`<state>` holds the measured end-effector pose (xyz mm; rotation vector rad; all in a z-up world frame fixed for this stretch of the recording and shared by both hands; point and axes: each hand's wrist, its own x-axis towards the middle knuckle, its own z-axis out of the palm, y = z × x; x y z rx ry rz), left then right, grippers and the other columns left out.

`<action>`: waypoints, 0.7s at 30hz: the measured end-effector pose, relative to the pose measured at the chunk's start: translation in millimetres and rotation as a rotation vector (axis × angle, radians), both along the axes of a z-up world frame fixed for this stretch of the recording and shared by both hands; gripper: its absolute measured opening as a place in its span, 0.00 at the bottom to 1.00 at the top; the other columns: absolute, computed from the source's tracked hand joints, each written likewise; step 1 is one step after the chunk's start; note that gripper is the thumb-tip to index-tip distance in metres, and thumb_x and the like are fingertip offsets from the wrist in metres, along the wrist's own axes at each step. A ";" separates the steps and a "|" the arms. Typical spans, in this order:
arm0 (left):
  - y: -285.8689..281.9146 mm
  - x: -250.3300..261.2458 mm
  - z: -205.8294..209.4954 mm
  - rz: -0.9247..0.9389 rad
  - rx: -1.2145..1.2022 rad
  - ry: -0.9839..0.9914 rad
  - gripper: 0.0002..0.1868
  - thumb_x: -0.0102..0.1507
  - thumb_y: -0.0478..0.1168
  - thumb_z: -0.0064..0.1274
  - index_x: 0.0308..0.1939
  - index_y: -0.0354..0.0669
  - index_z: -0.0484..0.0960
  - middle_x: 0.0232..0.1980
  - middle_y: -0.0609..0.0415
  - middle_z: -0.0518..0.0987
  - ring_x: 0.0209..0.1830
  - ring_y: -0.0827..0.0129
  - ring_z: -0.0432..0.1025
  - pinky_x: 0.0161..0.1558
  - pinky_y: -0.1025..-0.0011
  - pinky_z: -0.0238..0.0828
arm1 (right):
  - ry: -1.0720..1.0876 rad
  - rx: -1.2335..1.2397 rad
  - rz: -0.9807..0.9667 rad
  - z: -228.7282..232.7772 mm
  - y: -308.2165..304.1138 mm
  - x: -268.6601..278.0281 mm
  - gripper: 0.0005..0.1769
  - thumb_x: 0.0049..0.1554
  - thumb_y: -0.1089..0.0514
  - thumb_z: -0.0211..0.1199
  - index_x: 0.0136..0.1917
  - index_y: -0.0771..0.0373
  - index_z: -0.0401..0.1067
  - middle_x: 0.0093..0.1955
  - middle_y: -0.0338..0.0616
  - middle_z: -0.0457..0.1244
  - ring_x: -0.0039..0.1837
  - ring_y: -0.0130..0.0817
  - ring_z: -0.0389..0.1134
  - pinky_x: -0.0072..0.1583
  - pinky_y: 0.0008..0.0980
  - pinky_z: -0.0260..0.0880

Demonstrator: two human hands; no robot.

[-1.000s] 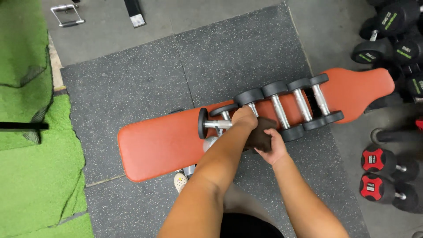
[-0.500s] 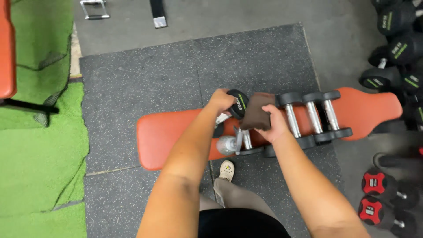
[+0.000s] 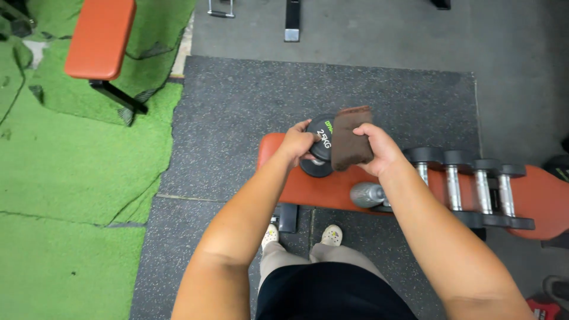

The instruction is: Cleaning and wiping down dumbbells and a weight bench in a gym.

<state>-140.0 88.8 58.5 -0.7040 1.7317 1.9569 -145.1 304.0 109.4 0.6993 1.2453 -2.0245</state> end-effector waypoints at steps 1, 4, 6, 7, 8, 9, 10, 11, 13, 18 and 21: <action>-15.2 6.6 11.7 -0.009 -0.037 0.014 0.42 0.59 0.32 0.55 0.77 0.49 0.60 0.57 0.48 0.82 0.34 0.67 0.81 0.24 0.69 0.80 | 0.017 -0.062 0.006 4.3 -12.4 5.5 0.25 0.51 0.56 0.58 0.62 0.58 0.71 0.58 0.44 0.69 0.59 0.42 0.71 0.62 0.48 0.72; -53.3 24.5 26.3 -0.023 -0.101 0.044 0.41 0.59 0.32 0.55 0.76 0.47 0.62 0.57 0.48 0.82 0.34 0.67 0.81 0.24 0.69 0.80 | 0.028 -0.093 0.003 17.0 -48.9 25.6 0.25 0.51 0.57 0.59 0.63 0.58 0.70 0.59 0.44 0.68 0.61 0.42 0.71 0.64 0.48 0.71; -70.6 37.9 21.6 -0.028 -0.125 0.058 0.40 0.59 0.32 0.55 0.76 0.47 0.63 0.57 0.48 0.82 0.33 0.67 0.81 0.24 0.70 0.80 | 0.019 -0.059 -0.007 15.9 -67.5 39.1 0.26 0.51 0.57 0.58 0.64 0.57 0.69 0.60 0.44 0.68 0.62 0.41 0.70 0.64 0.49 0.70; -77.3 44.4 16.1 -0.026 -0.117 0.066 0.40 0.59 0.31 0.55 0.76 0.45 0.63 0.57 0.48 0.82 0.34 0.67 0.81 0.24 0.69 0.79 | -0.001 -0.080 -0.010 10.9 -75.0 44.1 0.26 0.51 0.56 0.58 0.64 0.58 0.69 0.60 0.45 0.68 0.62 0.43 0.70 0.64 0.50 0.70; -83.9 50.4 10.5 -0.024 -0.110 0.074 0.39 0.59 0.31 0.54 0.75 0.44 0.63 0.58 0.48 0.82 0.34 0.66 0.81 0.24 0.68 0.79 | -0.021 -0.101 -0.012 6.0 -82.3 48.5 0.27 0.51 0.56 0.58 0.65 0.59 0.69 0.60 0.46 0.67 0.62 0.44 0.70 0.64 0.52 0.70; -85.1 56.4 10.1 -0.023 -0.108 0.077 0.39 0.59 0.31 0.54 0.75 0.44 0.63 0.58 0.48 0.82 0.34 0.66 0.81 0.24 0.68 0.79 | -0.018 -0.099 -0.011 -3.0 -85.5 50.5 0.27 0.51 0.56 0.58 0.65 0.59 0.69 0.60 0.46 0.67 0.62 0.44 0.70 0.64 0.52 0.70; -85.4 62.2 9.6 -0.039 -0.104 0.094 0.39 0.59 0.31 0.55 0.75 0.45 0.63 0.59 0.50 0.81 0.36 0.66 0.81 0.24 0.69 0.78 | -0.050 -0.057 -0.003 -12.0 -87.7 52.2 0.27 0.51 0.55 0.58 0.64 0.57 0.69 0.61 0.45 0.67 0.61 0.43 0.70 0.63 0.52 0.69; -83.9 69.1 8.5 -0.062 -0.100 0.109 0.39 0.59 0.32 0.56 0.75 0.45 0.63 0.60 0.51 0.81 0.38 0.67 0.80 0.24 0.69 0.77 | -0.083 -0.017 -0.001 -22.0 -88.0 56.5 0.26 0.51 0.54 0.57 0.64 0.55 0.69 0.61 0.44 0.67 0.61 0.43 0.69 0.63 0.52 0.68; -78.3 72.2 -0.5 -0.094 -0.111 0.134 0.40 0.60 0.34 0.56 0.76 0.46 0.62 0.62 0.53 0.79 0.41 0.68 0.79 0.25 0.70 0.77 | -0.064 -0.003 -0.033 -29.0 -85.0 60.7 0.26 0.52 0.54 0.57 0.65 0.57 0.69 0.61 0.45 0.67 0.62 0.43 0.69 0.63 0.52 0.69; -70.1 65.7 -15.4 -0.169 -0.120 0.207 0.42 0.61 0.36 0.57 0.78 0.48 0.56 0.66 0.55 0.76 0.46 0.69 0.78 0.28 0.70 0.77 | -0.010 0.078 -0.174 -32.8 -73.8 69.5 0.26 0.53 0.55 0.57 0.66 0.57 0.69 0.63 0.44 0.67 0.64 0.42 0.68 0.65 0.51 0.69; -74.5 67.1 -2.2 -0.207 -0.133 0.198 0.43 0.61 0.36 0.58 0.78 0.48 0.55 0.65 0.53 0.77 0.45 0.68 0.78 0.29 0.69 0.78 | 0.019 -0.032 -0.238 -34.5 -69.4 75.8 0.27 0.52 0.55 0.57 0.66 0.58 0.69 0.62 0.45 0.67 0.64 0.44 0.69 0.65 0.52 0.68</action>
